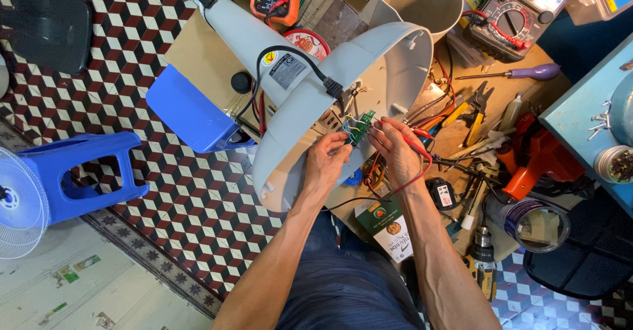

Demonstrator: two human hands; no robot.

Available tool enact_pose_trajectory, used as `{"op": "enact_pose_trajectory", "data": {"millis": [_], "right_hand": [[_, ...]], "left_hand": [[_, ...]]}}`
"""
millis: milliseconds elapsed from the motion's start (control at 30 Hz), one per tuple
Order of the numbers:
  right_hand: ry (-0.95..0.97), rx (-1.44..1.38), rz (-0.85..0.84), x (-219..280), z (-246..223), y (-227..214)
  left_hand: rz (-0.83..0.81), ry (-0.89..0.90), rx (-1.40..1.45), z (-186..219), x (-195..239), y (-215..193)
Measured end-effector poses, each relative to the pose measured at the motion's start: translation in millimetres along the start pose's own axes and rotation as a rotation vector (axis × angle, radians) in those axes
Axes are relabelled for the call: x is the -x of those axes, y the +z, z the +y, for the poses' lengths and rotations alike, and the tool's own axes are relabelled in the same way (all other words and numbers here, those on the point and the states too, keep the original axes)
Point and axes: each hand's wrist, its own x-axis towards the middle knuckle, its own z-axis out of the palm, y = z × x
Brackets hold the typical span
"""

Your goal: The person works on the internal wiring of a ceiling fan, using a cordless drill to remove screws and a multimeter to test connections on a small circuit board. The person manipulates wires and components within the fan housing throughout the clip.

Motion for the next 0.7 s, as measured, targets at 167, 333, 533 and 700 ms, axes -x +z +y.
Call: {"op": "enact_pose_trajectory", "data": {"millis": [167,333,533,700], "right_hand": [[-0.015,-0.039,0.007,-5,2,-4],[-0.011,-0.030,0.010,-7,2,-3],[-0.042,-0.010,0.022,1,-2,5],[-0.097,0.107,0.046,7,-3,11]], "left_hand": [[0.018,0.028,0.007,1,0,5],[0.029,0.001,-0.050,5,0,4],[0.075,0.029,-0.106,11,5,6],[0.128,0.122,-0.266,9,5,7]]}}
